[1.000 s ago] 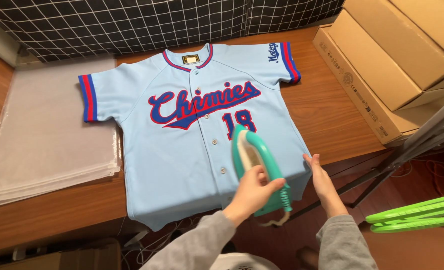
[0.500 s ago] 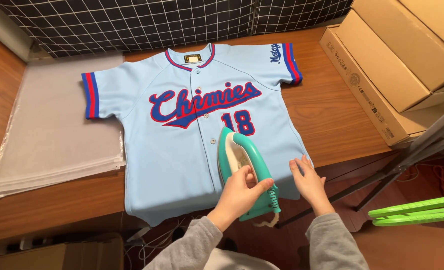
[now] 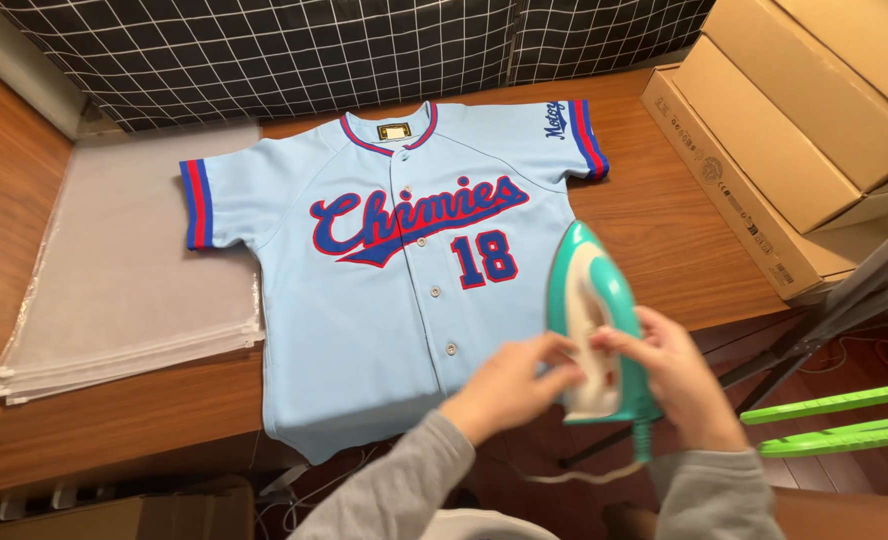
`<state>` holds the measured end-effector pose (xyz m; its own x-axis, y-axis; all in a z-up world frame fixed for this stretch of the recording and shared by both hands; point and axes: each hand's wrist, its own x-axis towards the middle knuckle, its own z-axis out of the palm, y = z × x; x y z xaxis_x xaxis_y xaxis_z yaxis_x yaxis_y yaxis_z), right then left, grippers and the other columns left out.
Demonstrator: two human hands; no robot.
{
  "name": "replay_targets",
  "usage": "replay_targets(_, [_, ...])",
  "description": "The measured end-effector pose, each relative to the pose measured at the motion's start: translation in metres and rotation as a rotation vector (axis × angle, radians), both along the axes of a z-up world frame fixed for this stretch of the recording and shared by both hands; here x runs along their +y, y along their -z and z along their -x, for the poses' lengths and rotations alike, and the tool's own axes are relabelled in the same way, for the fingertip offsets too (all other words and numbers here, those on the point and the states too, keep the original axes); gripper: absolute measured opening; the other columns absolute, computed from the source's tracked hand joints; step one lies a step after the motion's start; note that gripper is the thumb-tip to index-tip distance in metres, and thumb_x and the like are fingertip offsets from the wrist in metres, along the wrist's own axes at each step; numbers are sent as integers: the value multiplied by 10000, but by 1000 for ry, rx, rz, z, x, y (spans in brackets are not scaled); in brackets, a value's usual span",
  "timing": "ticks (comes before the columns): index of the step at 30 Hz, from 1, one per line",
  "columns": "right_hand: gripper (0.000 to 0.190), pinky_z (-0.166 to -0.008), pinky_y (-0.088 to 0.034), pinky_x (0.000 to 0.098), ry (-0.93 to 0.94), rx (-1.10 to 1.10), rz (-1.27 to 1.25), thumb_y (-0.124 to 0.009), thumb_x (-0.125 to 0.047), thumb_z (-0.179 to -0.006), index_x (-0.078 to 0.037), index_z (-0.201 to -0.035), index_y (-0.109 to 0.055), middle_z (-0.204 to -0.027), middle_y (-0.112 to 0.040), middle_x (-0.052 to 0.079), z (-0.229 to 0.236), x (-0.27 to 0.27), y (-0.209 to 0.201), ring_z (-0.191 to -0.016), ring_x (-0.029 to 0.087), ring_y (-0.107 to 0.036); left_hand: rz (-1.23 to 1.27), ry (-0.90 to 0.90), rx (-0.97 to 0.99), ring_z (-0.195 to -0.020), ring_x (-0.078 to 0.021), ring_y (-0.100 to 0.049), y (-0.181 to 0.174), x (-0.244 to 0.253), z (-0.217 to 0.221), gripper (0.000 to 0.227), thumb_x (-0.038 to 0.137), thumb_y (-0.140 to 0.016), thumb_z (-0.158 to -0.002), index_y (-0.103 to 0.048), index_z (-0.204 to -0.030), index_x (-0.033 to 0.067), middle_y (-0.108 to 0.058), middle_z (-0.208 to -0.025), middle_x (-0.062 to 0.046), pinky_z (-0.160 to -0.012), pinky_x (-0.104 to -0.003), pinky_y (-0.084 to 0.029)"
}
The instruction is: The person removes a baseball jersey from a hanger, spreads it out on a flat surface, and uses a handheld iron to remove wrinkles from both sides of the garment.
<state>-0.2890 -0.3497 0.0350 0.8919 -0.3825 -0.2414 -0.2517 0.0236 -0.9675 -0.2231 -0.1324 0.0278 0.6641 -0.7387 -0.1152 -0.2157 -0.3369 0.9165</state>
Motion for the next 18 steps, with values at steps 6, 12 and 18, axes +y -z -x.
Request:
replay_targets(6, [406,-933,-529,289,124,-114,261,-749,-12,-940,-9,-1342,-694,-1131,-727,74,-6,-68,-4,-1034,143,-649,-243,-523,-295,-1164,-299,-664,151,76,-136,401,389,-734,-953,-733,-1296,180,-761,-1139,-47,-1127,-447,-443])
replay_targets(12, [405,-872,-573,288,301,-304,209,-727,-55,-1019,-60,-1415,-643,-1162,-725,64,-26,-129,40,-889,151,-654,-773,-630,-418,-1621,-433,-221,195,187,-160,689,548,-610,-988,-475,-1553,176,-267,-1764,-154,-1228,-618,-291])
replay_targets(18, [362,-1098,-569,277,423,-538,60,-724,-25,-1048,-199,-1293,-523,-1198,-728,64,-57,-150,112,-1134,141,-725,-657,-576,-474,-1663,-321,-120,176,205,-131,661,478,-513,-1050,-386,-1639,205,-190,-1797,-100,-1313,-571,-122])
